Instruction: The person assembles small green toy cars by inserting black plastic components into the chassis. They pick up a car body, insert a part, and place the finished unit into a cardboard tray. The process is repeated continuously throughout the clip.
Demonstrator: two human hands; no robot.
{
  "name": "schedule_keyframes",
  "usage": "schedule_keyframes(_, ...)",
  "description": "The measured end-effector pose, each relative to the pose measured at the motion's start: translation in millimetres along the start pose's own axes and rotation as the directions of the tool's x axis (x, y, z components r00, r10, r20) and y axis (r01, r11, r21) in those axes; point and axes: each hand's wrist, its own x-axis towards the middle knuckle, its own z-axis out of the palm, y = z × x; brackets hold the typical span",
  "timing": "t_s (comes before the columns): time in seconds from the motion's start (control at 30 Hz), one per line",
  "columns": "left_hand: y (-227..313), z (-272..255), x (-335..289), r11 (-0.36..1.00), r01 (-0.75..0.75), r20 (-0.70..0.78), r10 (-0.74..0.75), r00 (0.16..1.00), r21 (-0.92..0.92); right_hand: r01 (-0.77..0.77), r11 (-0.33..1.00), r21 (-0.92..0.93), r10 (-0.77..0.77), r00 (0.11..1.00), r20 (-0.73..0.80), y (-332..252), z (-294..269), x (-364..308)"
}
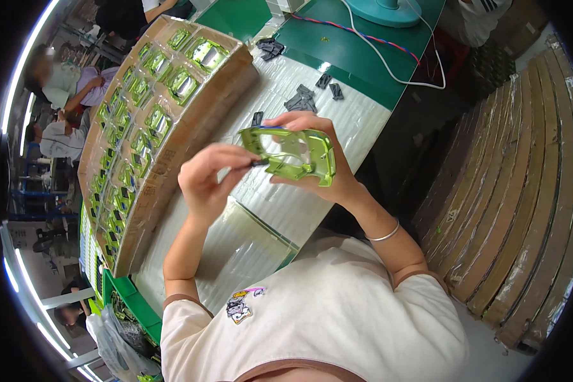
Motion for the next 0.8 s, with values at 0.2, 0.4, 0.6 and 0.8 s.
schedule_keyframes(0.2, 21, -8, -2, 0.906, -0.388, 0.196, 0.355, 0.914, 0.169, 0.201, 0.976, 0.079, -0.213, 0.959, 0.186, -6, 21, 19)
schedule_keyframes(0.4, 43, -22, -5, 0.964, -0.214, 0.308, 0.159, 0.938, 0.155, 0.162, 0.972, 0.172, -0.191, 0.966, 0.174, -11, 31, 21)
schedule_keyframes(0.6, 43, -27, -11, 0.983, -0.13, 0.282, 0.089, 0.955, 0.132, 0.143, 0.985, 0.099, -0.16, 0.967, 0.2, -13, 34, 21)
schedule_keyframes(0.8, 47, -27, -9, 0.994, -0.047, 0.221, 0.024, 0.975, 0.101, 0.17, 0.983, 0.062, -0.18, 0.954, 0.238, -12, 32, 23)
